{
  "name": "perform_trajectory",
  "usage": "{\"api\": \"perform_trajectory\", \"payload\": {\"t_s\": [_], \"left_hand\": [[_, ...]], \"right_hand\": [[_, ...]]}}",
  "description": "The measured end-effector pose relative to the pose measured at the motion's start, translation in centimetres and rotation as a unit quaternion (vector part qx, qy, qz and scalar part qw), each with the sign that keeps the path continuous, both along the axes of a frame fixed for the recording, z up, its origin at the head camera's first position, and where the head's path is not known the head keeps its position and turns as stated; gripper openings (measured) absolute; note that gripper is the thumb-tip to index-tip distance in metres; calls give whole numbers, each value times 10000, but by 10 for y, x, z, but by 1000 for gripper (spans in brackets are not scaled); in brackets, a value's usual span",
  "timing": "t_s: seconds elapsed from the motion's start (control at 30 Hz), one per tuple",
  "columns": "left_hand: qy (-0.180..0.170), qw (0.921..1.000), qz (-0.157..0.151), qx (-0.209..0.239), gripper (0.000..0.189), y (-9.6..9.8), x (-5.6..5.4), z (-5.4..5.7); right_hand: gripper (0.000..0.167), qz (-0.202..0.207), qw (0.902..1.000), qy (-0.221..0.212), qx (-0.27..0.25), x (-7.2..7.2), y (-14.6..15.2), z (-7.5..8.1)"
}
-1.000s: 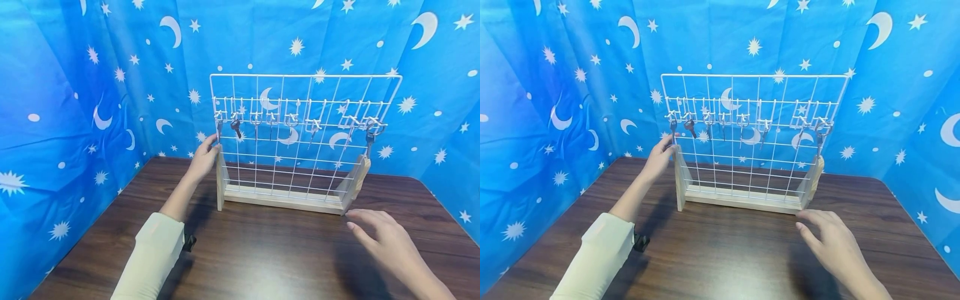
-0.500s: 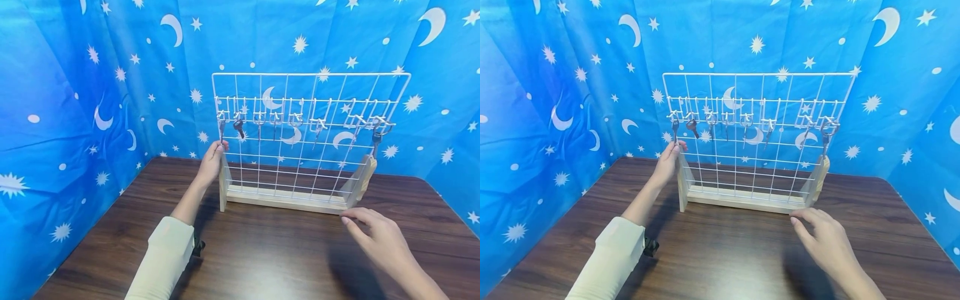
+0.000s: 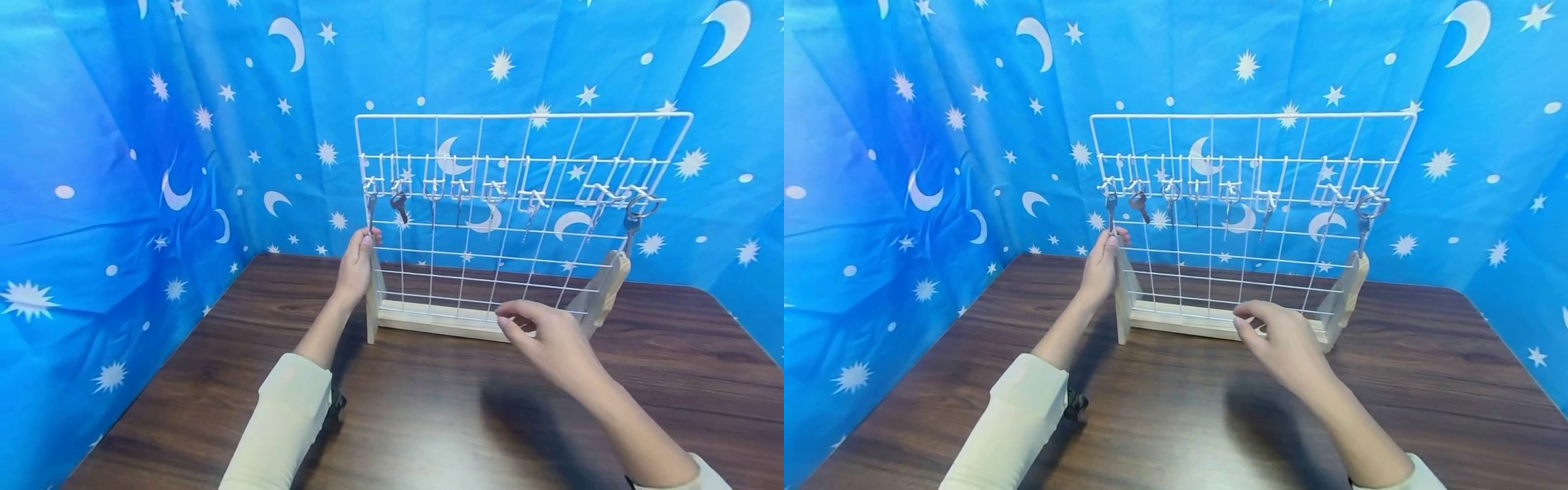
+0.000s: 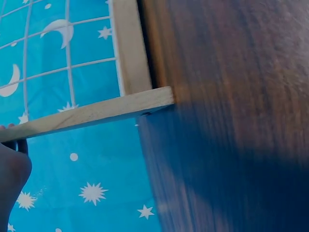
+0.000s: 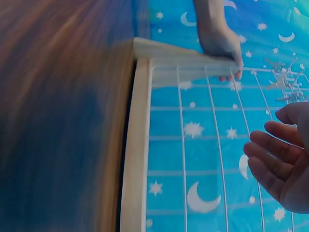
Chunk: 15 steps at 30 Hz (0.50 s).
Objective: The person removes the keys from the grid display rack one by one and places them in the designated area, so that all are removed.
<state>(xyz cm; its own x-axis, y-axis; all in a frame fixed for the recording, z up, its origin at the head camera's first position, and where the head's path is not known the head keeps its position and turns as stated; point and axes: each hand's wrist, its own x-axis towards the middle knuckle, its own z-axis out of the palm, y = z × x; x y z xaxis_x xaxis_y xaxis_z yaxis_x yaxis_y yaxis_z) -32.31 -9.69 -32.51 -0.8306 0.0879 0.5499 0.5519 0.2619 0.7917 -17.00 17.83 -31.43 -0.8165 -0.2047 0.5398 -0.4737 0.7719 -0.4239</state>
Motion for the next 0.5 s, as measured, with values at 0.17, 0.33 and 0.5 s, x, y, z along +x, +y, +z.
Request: {"api": "perform_trajectory", "payload": {"t_s": [0.17, 0.33, 0.5], "left_hand": [[337, 9993, 28, 184, 37, 3, -2, -3], [397, 9990, 103, 199, 36, 4, -3, -5], [393, 9989, 193, 180, 36, 5, -2, -6]], "right_hand": [[13, 178, 9994, -26, -297, -16, -24, 9], [21, 400, 9973, -106, -610, -28, -51, 23], [29, 588, 9962, -154, -630, -42, -76, 37]]}}
